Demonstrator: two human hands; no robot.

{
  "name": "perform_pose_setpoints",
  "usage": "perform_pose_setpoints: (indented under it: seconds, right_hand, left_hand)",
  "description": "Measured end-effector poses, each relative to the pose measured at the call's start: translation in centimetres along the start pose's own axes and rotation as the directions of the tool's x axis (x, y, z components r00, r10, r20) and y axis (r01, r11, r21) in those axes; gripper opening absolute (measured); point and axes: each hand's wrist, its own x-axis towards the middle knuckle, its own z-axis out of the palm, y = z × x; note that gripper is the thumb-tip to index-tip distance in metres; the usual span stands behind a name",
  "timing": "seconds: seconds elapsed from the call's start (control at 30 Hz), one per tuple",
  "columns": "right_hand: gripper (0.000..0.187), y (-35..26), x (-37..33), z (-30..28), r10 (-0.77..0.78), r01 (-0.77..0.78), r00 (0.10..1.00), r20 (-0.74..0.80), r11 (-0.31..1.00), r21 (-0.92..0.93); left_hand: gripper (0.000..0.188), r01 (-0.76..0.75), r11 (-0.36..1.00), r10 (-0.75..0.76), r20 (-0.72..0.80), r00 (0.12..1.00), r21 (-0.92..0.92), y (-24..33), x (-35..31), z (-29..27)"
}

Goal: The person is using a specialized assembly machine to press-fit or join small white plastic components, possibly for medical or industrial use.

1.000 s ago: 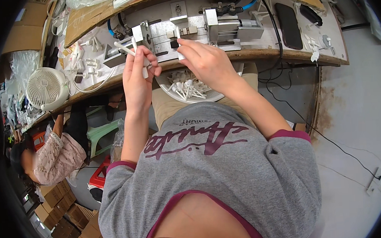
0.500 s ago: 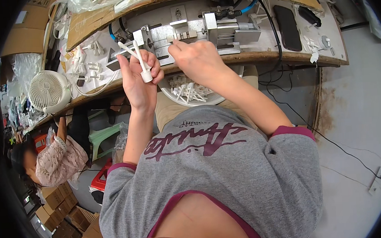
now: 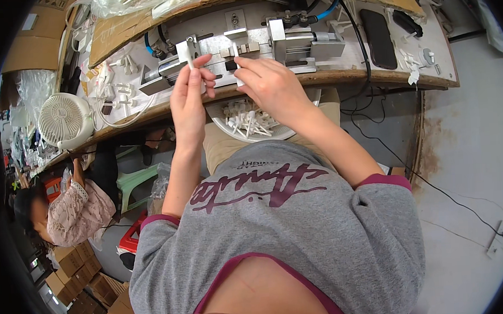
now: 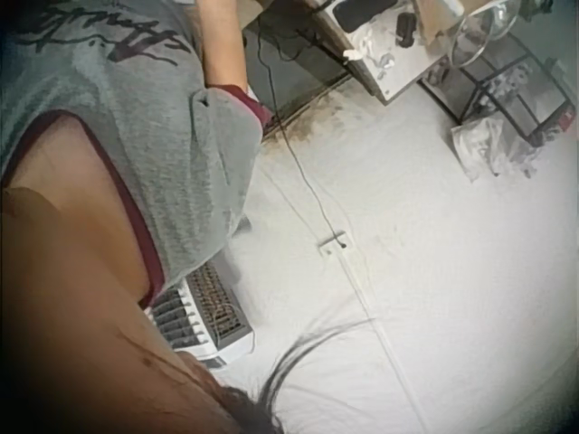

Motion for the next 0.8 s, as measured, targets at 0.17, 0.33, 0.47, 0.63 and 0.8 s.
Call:
perform_pose_setpoints:
  seconds: [0.17,0.33,0.47,0.63,0.8]
  right_hand:
    - [0.010,-0.3,1.0,1.1,-0.032,0.064,0.991,0.132,0.966,-0.250]
    - [0.008,-0.5,1.8,1.2,-0.038,0.085,0.987,0.153,0.948,-0.308]
    - [0.014,-0.5,2.7,0.6,0.021,0.045,0.969,0.246,0.965,-0.259]
    - [0.017,2.3,9.1,-2.9,0.130,-0.130,0.991,-0.013,0.992,0.001]
    - [0.017,7.7,16.6,-3.9,0.073,-0.120,0.986,-0.149,0.933,-0.339]
  left_hand:
    - [0.045,0.133,0.929,-0.113,0.076,0.991,-0.345,1.8,0.0,-0.6]
    - [0.061,0.055,0.963,-0.021,0.128,0.992,-0.265,2.9,-0.7,-0.6]
    - [0.041,-0.145,0.989,0.145,-0.001,0.989,0.038,4.2,-0.6,-1.0]
    - [0.032,-0.323,0.852,0.344,0.024,0.939,0.412,3.6,-0.6,-1.6]
    - [0.027,-0.489,0.506,0.449,0.267,0.853,0.711,0.0,0.0,0.0]
